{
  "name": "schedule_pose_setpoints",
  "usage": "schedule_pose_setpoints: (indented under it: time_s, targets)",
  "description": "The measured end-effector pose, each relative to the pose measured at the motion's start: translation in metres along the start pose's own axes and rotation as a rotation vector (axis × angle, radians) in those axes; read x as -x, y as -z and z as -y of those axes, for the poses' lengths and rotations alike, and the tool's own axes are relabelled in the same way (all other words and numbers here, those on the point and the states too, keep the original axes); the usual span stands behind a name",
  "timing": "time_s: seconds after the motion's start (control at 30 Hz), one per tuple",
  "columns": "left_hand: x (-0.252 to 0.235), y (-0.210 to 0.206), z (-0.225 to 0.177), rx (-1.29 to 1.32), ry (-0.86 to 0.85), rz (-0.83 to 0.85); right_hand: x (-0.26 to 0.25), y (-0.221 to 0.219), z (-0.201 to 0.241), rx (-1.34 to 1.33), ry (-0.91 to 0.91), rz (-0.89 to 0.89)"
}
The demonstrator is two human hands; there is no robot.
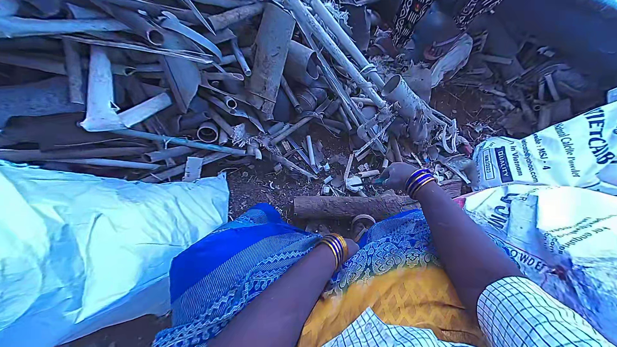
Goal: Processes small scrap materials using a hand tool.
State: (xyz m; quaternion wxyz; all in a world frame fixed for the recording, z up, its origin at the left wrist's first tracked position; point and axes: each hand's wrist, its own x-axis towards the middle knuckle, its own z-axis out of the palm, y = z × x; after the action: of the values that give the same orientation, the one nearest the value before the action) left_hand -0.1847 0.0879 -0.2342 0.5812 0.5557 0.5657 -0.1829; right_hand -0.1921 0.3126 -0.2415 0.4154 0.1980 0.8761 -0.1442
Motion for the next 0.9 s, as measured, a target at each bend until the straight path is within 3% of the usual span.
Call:
schedule_pose_setpoints:
  time_s: [0.13, 0.27, 0.37, 0.47, 0.53, 0.63, 0.73, 0.9]
  targets:
    - [-0.022, -0.003, 0.019, 0.04, -0.045, 0.027, -0.023, -0.017, 0.026, 0.18, 0.008, 0.11]
    - [-0.004, 0.015, 0.004, 0.047, -0.038, 0.094, -0.041, -0.022, 0.02, 0.149, -0.019, 0.038]
    - [-0.01, 0.01, 0.007, -0.022, -0.07, 0.043, -0.042, -0.008, 0.001, 0.085, -0.022, -0.017]
    - [-0.045, -0.007, 0.025, -0.1, -0.202, -0.045, -0.034, 0.002, -0.006, 0.003, 0.055, 0.014]
    - [-0.029, -0.001, 0.021, -0.08, -0.206, -0.032, -0.031, 0.001, 0.003, -0.034, 0.125, 0.055]
    - [0.012, 0.012, 0.0, -0.024, -0.073, 0.027, -0.046, -0.022, 0.019, -0.089, 0.208, 0.086]
    - [-0.007, 0.0, 0.016, -0.026, -0.092, -0.009, -0.062, -0.038, 0.024, -0.084, 0.134, 0.107]
    - [-0.029, -0.01, 0.028, 0.085, -0.156, -0.018, -0.056, -0.019, 0.005, -0.027, -0.066, 0.009]
